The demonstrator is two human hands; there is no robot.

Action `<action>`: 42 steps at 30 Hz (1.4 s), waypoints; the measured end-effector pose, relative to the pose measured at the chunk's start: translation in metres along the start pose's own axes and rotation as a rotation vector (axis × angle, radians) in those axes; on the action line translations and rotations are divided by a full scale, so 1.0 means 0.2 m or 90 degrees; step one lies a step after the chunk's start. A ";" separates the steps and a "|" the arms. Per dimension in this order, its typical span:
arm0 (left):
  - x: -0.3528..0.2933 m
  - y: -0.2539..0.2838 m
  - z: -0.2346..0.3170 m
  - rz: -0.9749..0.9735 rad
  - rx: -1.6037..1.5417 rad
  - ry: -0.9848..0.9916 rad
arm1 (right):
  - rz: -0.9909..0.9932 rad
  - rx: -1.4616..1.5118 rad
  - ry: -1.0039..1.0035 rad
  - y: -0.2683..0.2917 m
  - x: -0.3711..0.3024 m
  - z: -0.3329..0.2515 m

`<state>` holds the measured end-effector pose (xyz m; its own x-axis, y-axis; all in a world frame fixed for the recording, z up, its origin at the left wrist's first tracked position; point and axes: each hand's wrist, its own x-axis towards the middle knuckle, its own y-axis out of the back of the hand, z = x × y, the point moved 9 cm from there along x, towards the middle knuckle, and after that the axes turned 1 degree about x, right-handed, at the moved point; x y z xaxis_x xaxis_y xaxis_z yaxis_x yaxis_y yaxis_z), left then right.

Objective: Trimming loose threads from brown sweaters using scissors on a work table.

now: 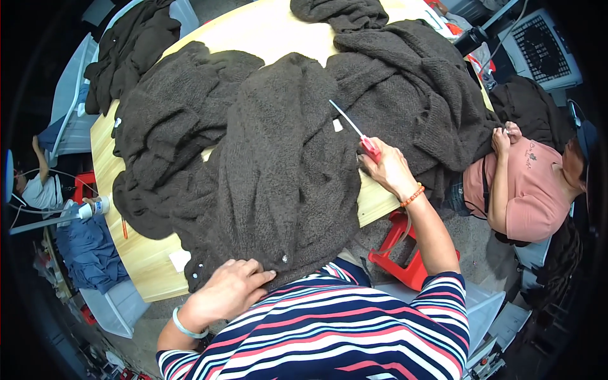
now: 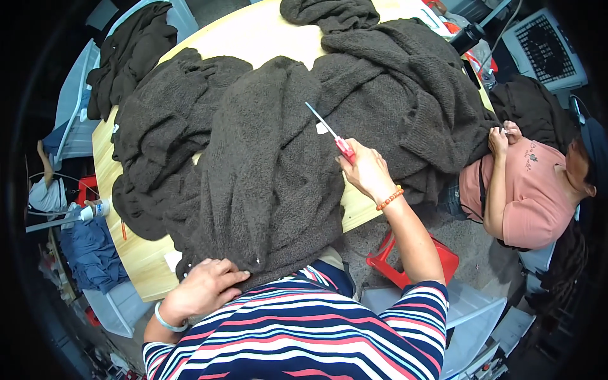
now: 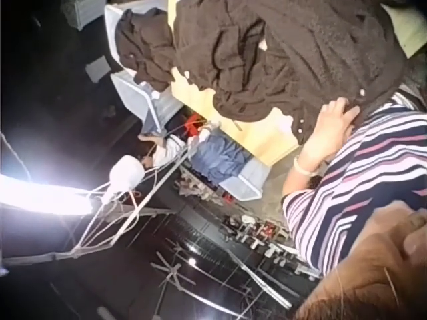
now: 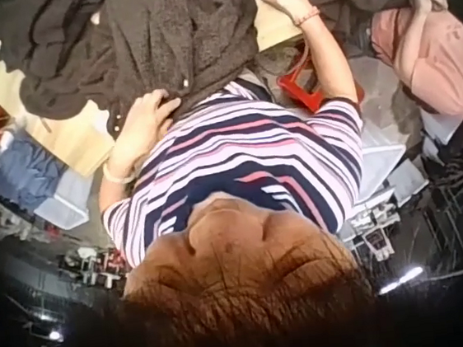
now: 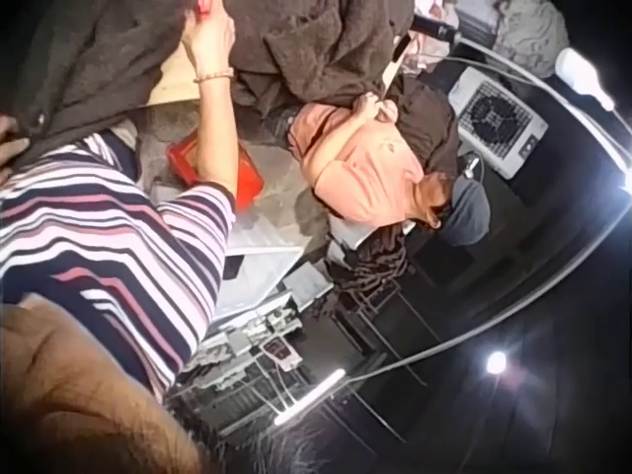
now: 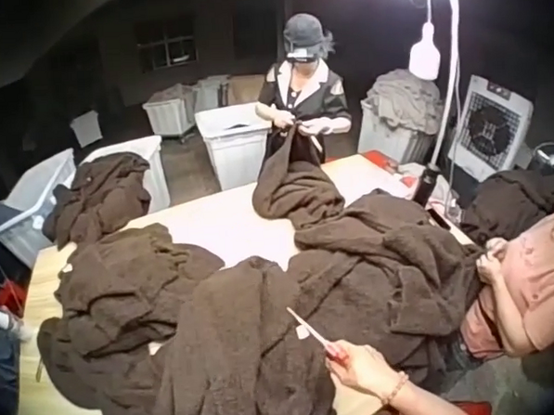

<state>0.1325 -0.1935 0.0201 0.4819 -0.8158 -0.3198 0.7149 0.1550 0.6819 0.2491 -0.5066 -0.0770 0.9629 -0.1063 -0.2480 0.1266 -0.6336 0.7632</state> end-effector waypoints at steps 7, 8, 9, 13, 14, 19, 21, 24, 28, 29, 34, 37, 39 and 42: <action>0.34 0.18 -0.30 0.347 0.082 0.171 | 0.010 0.010 0.088 0.09 -0.14 -0.09; 0.40 0.15 -0.37 0.359 0.024 0.136 | 0.017 0.011 0.086 0.10 -0.17 -0.09; 0.46 0.09 -0.44 0.298 -0.126 0.190 | 0.020 0.015 0.109 0.10 -0.20 -0.11; 0.60 0.12 -0.31 0.408 -0.100 0.034 | 0.004 0.010 0.145 0.12 -0.30 -0.16; 0.65 0.12 -0.25 0.438 0.008 -0.041 | -0.009 -0.004 0.145 0.13 -0.32 -0.16; 0.87 -0.13 -0.29 0.315 0.201 -0.083 | -0.068 -0.032 0.118 0.13 -0.39 -0.18; 0.88 -0.14 -0.30 0.298 0.119 -0.088 | -0.130 -0.080 0.109 0.12 -0.44 -0.19; 0.90 -0.14 -0.35 0.303 0.015 -0.055 | -0.229 -0.170 0.145 0.05 -0.53 -0.19; 0.94 -0.20 -0.51 0.284 -0.075 0.039 | -0.271 -0.212 0.139 0.03 -0.56 -0.22; 0.94 -0.20 -0.51 0.261 -0.065 0.094 | -0.265 -0.236 0.134 0.04 -0.56 -0.21; 0.95 -0.21 -0.50 0.209 0.010 0.221 | -0.201 -0.215 0.161 0.08 -0.52 -0.22; 0.99 -0.26 -0.51 0.172 0.031 0.155 | -0.207 -0.221 0.177 0.06 -0.54 -0.22; 1.00 -0.29 -0.51 0.130 -0.006 0.103 | -0.254 -0.229 0.187 0.03 -0.56 -0.21; 0.94 -0.25 -0.50 0.175 -0.025 0.088 | -0.235 -0.237 0.177 0.07 -0.55 -0.20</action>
<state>0.2379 -0.3001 -0.1400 0.7221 -0.6574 -0.2154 0.5662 0.3828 0.7299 0.1545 -0.4733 -0.0164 0.8595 0.3069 -0.4088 0.4911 -0.2735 0.8271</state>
